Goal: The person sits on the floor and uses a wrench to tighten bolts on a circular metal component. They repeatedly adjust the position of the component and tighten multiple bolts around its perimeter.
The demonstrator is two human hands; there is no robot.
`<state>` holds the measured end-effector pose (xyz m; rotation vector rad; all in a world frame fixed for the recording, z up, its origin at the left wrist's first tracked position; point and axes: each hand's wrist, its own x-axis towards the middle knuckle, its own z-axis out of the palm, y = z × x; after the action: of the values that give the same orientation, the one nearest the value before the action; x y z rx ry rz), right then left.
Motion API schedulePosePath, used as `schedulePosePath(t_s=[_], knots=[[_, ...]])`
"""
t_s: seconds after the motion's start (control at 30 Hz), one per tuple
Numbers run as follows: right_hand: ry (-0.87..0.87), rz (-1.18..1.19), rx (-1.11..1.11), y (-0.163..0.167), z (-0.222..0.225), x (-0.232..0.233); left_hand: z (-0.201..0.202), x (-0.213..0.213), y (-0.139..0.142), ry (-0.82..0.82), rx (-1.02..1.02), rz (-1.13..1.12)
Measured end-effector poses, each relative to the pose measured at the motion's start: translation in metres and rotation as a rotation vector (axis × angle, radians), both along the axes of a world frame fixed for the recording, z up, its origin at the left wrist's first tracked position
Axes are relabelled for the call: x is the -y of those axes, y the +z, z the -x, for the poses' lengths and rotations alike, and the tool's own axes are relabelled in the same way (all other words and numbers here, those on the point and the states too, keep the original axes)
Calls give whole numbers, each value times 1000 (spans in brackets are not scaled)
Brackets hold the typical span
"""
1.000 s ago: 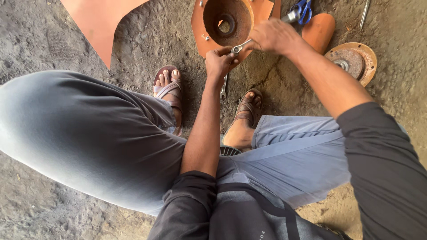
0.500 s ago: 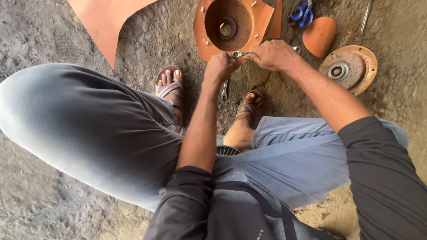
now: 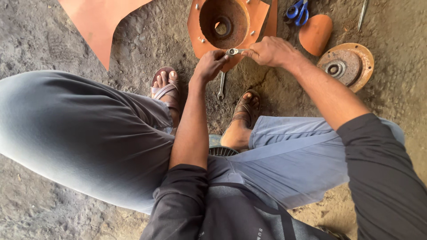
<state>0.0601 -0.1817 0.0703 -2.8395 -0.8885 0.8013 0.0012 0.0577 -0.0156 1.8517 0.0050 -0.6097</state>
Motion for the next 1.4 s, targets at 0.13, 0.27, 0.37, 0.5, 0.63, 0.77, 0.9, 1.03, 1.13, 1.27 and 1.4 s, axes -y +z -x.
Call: schedulePosePath(t_s=[0.13,0.27,0.37,0.5,0.63,0.77,0.9,1.03,1.13,1.27,1.4], knots=[[-131,15,-85,-9,10,3,-8,0,11,-76,26,-61],[-46,-20,100,-24,24,3,0,4,25,-29,-15,-223],[6,29,285,-36,40,2,10,11,30,2,29,-344],[-151,-31,309,-42,58,-3,13,15,24,13,44,-334],[-222,-72,410,-42,74,-14,9,13,12,24,14,-262],[-297,-31,452,-42,84,-24,10,14,3,35,-43,-264],[-377,-29,375,-43,81,-27,10,17,-3,61,-84,-272],[-254,-16,621,-44,79,-29,10,19,-7,106,-101,-261],[-445,7,319,-45,84,-36,10,18,-8,106,-82,-289],[-526,42,415,-45,90,-47,5,14,-4,41,-35,-360],[-574,-10,263,-34,77,-43,3,14,2,25,26,-308]])
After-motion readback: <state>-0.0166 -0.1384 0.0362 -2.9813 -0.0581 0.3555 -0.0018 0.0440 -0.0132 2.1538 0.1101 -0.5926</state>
